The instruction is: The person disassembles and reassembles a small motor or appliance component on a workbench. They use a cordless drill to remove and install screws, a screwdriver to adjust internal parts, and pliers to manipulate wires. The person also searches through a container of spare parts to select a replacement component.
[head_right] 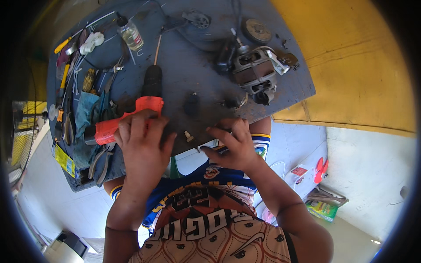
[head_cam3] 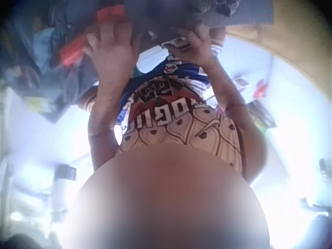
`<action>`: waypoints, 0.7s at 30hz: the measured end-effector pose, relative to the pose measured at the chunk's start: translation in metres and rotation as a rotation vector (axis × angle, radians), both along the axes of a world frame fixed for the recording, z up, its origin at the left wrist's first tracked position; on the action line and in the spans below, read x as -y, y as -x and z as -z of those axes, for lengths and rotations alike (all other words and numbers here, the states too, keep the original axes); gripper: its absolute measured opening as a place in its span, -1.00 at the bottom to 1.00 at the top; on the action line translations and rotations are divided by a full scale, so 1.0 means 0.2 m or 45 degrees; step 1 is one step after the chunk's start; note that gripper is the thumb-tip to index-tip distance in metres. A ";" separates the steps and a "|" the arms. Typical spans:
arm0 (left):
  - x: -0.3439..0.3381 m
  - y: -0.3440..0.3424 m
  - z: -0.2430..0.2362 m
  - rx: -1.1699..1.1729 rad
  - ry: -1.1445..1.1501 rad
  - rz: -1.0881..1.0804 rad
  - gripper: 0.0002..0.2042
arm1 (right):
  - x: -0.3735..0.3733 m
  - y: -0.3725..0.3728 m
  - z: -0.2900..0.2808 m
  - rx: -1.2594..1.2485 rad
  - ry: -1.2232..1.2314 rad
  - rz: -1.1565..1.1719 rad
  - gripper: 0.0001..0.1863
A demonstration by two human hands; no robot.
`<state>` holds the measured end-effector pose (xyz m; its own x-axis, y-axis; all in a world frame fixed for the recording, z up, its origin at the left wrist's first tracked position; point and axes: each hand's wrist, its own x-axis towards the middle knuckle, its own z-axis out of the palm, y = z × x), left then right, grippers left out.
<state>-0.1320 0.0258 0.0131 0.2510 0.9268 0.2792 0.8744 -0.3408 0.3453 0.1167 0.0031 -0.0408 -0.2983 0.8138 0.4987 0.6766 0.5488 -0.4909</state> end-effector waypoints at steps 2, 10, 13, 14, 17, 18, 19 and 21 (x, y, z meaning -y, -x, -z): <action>0.01 0.02 0.03 -0.006 -0.030 0.048 -0.64 | 0.00 0.05 0.01 0.084 0.060 0.004 -0.37; 0.03 0.18 -0.01 0.238 -0.073 0.037 -0.74 | -0.06 0.13 -0.04 0.091 0.171 -0.065 -0.38; 0.05 0.30 -0.05 0.297 -0.075 -0.035 -0.78 | -0.09 0.15 -0.04 0.059 0.222 -0.074 -0.39; 0.06 0.34 -0.05 0.318 -0.082 -0.073 -0.79 | -0.09 0.15 -0.04 0.054 0.236 -0.072 -0.39; 0.05 0.46 -0.03 0.388 -0.075 -0.168 -0.82 | -0.11 0.17 -0.04 0.091 0.245 -0.092 -0.38; 0.07 0.50 -0.04 0.380 -0.051 -0.206 -0.81 | -0.11 0.17 -0.04 0.149 0.295 -0.123 -0.37; 0.09 0.54 -0.06 0.368 -0.043 -0.258 -0.81 | -0.10 0.18 -0.05 0.110 0.292 -0.092 -0.37; 0.13 0.61 -0.13 0.377 0.028 -0.325 -0.76 | -0.11 0.18 -0.05 0.143 0.389 -0.051 -0.38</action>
